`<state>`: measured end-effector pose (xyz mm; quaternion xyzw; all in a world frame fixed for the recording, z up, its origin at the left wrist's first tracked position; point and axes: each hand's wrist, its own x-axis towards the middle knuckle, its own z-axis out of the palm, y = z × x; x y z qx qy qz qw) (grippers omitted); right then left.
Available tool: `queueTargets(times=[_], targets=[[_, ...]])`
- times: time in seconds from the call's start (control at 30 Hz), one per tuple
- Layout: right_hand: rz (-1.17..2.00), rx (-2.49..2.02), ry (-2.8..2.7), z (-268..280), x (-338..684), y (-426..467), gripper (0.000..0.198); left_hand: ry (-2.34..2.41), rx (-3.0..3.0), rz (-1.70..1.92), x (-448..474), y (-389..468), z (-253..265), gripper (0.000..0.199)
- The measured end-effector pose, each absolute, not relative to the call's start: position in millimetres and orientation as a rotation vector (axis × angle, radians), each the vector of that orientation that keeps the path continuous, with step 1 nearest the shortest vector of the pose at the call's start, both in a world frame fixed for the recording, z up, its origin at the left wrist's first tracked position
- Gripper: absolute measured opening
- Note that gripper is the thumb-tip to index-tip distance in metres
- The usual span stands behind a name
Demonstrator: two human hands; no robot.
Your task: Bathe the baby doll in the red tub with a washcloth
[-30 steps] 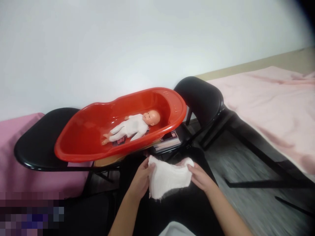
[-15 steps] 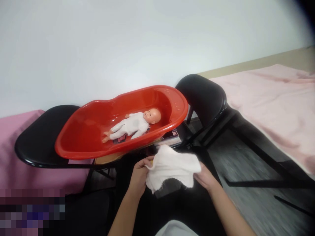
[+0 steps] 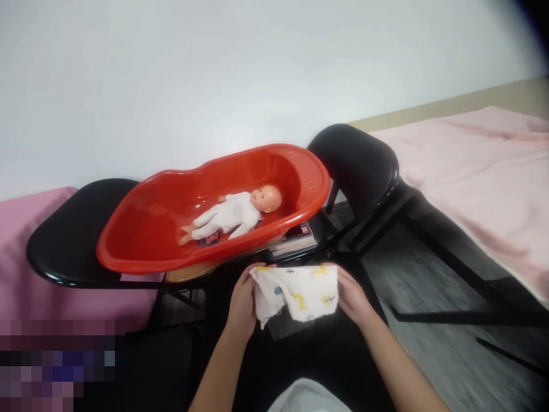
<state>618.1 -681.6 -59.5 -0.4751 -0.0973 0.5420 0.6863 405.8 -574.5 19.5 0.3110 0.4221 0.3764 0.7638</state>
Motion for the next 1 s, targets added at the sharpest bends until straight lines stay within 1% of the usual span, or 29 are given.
queueTargets(times=[0.07,0.27,0.4,0.57,0.73,0.8,0.93,1.0], targets=[[1.231,-1.052,-0.193,-60,616,-681,0.029,0.912,0.644,0.799,406,-575,18,0.033],[1.247,-1.043,-0.137,-63,612,-676,0.031,0.888,0.430,0.712,406,-571,13,0.039],[1.261,-1.030,-0.082,-60,611,-676,0.030,0.832,0.480,0.740,406,-574,13,0.037],[1.255,-1.005,0.009,-59,613,-674,0.037,0.824,0.569,0.787,407,-577,14,0.037],[1.268,-1.071,0.063,-64,614,-676,0.036,0.933,0.455,0.691,407,-576,15,0.040],[1.281,-1.054,0.077,-64,613,-674,0.036,0.938,0.446,0.686,408,-576,15,0.038],[1.288,-1.005,0.068,-63,613,-669,0.041,0.879,0.434,0.760,410,-575,16,0.026],[1.285,-0.972,0.053,-62,614,-668,0.044,0.828,0.434,0.776,410,-575,18,0.029]])
